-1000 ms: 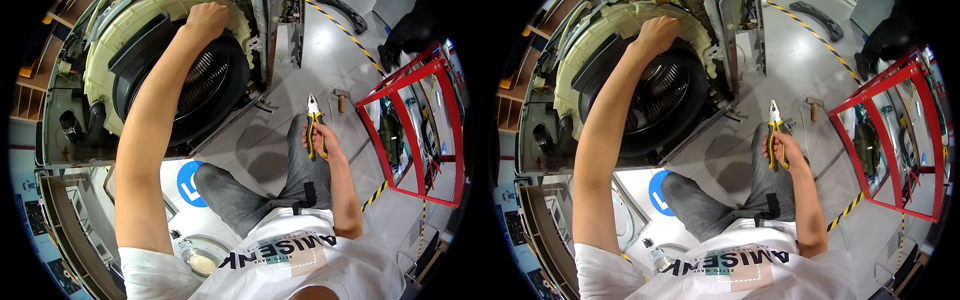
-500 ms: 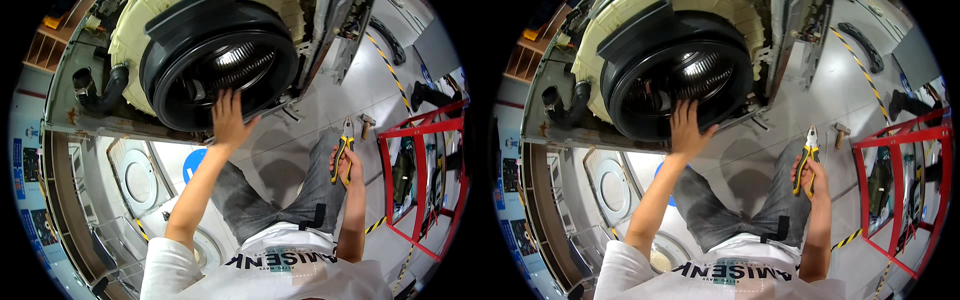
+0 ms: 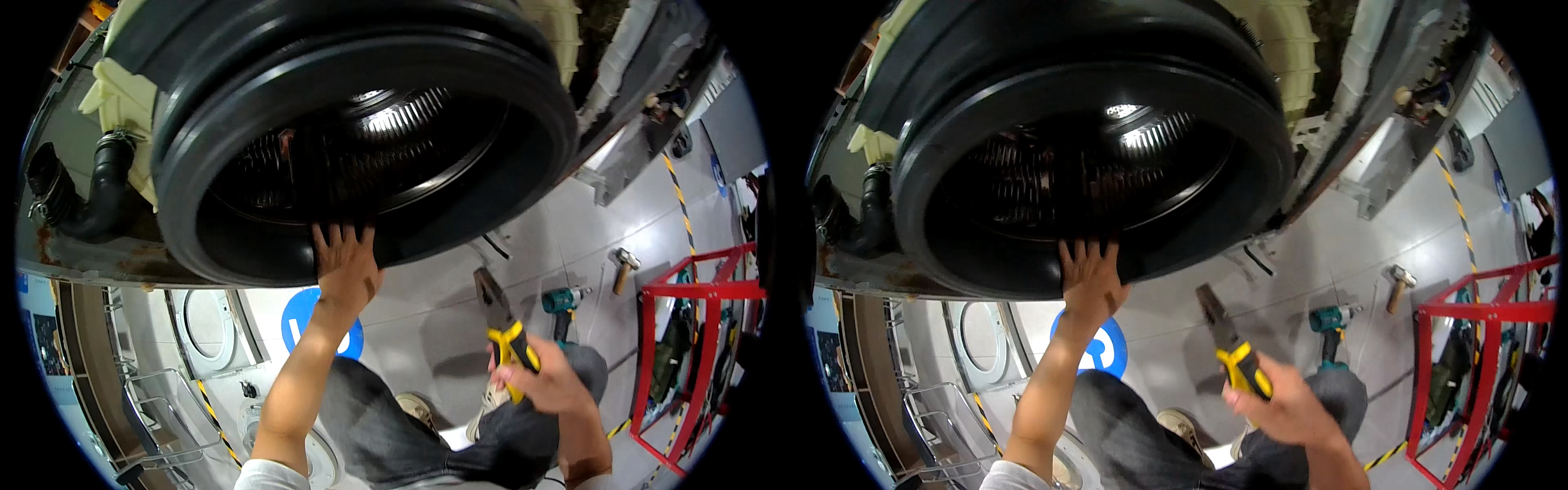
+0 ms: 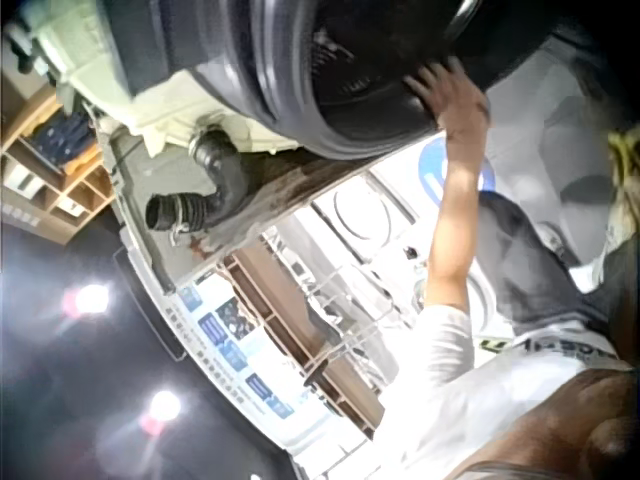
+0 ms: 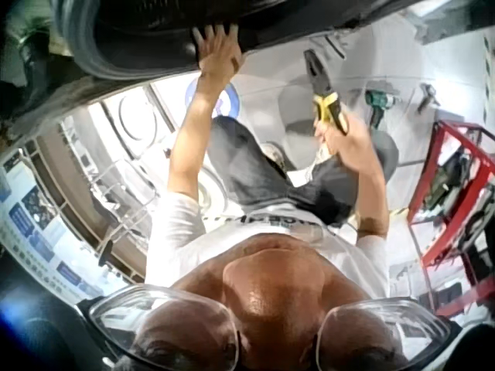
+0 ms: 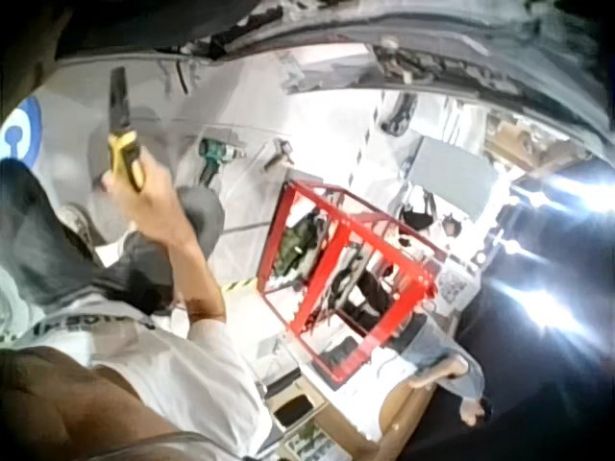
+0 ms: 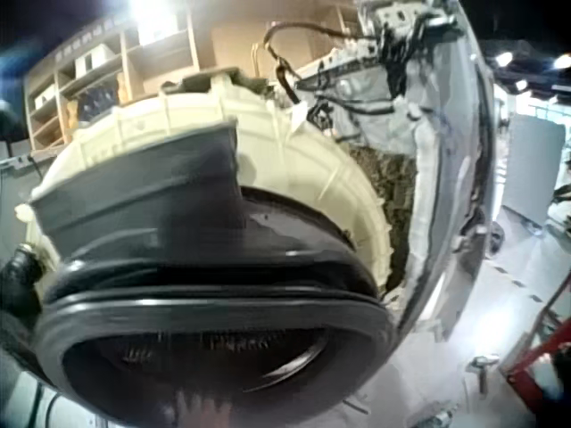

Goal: The person disassembles parts of a washing machine by hand and using a power drill. They remove a metal panel, unscrew components, and detach a control board before manipulating the door seal with pliers.

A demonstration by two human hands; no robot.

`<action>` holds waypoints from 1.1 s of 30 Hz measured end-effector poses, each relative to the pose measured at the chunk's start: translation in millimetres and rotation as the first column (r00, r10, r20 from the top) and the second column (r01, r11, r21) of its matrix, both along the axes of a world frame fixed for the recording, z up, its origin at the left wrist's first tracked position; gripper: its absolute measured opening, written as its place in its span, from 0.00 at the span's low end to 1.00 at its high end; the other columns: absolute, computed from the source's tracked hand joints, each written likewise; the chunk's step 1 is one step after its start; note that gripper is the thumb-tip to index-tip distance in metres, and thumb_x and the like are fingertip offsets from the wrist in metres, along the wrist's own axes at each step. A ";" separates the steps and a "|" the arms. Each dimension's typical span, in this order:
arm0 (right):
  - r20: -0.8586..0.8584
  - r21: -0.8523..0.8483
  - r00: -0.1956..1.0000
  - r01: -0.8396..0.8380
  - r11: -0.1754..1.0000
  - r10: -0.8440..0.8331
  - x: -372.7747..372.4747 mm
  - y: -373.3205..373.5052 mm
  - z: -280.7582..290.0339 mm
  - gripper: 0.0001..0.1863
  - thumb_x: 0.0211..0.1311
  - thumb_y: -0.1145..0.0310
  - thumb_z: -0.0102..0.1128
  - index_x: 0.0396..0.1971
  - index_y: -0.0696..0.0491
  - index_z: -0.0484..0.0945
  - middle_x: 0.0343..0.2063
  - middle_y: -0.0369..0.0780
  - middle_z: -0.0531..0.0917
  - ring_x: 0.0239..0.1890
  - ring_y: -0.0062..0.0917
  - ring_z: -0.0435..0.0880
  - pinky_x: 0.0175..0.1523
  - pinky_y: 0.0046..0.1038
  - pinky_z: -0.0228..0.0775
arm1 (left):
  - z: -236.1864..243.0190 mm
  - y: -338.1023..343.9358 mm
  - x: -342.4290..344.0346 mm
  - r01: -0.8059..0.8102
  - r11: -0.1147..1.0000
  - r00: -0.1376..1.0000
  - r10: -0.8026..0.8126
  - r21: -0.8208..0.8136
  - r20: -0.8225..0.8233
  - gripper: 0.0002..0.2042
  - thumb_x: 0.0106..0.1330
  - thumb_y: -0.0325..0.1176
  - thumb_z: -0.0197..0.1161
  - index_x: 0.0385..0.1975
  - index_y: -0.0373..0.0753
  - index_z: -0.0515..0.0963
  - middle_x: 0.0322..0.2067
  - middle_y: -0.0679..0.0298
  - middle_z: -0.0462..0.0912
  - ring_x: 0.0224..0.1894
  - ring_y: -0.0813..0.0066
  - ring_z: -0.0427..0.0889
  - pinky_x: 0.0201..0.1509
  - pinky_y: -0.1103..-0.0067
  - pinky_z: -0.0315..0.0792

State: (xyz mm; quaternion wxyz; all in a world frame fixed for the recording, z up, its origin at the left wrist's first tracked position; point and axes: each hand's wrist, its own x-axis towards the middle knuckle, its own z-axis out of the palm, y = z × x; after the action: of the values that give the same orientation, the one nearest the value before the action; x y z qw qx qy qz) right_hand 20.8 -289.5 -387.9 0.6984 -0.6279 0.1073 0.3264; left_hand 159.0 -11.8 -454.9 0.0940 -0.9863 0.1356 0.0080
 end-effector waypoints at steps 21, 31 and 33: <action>0.207 -0.285 0.973 -0.038 0.958 0.100 -29.4 -0.6 20.0 0.14 0.53 0.70 0.61 0.40 0.59 0.75 0.24 0.46 0.80 0.24 0.41 0.79 0.32 0.34 0.71 | -8.0 -2.5 -0.5 0.043 0.982 0.960 0.011 -0.186 0.280 0.33 0.36 0.27 0.65 0.53 0.42 0.76 0.48 0.55 0.72 0.53 0.57 0.68 0.66 0.63 0.54; 0.129 -0.260 0.983 -0.095 0.961 0.133 -28.0 -4.0 22.4 0.13 0.50 0.72 0.63 0.35 0.61 0.75 0.19 0.44 0.77 0.20 0.32 0.74 0.29 0.31 0.67 | -6.7 -3.2 -0.6 0.040 0.989 0.968 -0.003 -0.143 0.251 0.34 0.35 0.29 0.66 0.53 0.42 0.75 0.48 0.55 0.71 0.53 0.57 0.68 0.66 0.61 0.54; 0.140 -0.258 0.982 -0.085 0.962 0.124 -28.1 -3.9 21.4 0.13 0.50 0.73 0.64 0.35 0.61 0.75 0.20 0.44 0.77 0.21 0.34 0.76 0.30 0.32 0.68 | -6.5 -3.5 0.7 0.054 0.990 0.963 -0.018 -0.129 0.268 0.35 0.35 0.29 0.66 0.53 0.42 0.75 0.48 0.55 0.71 0.53 0.57 0.68 0.66 0.61 0.54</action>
State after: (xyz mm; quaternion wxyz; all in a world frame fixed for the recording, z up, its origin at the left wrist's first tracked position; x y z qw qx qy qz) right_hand -7.3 -293.5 -366.5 0.6011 -0.7395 0.0598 0.2971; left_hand 159.6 -15.4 -461.4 0.0444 -0.9798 0.1400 -0.1354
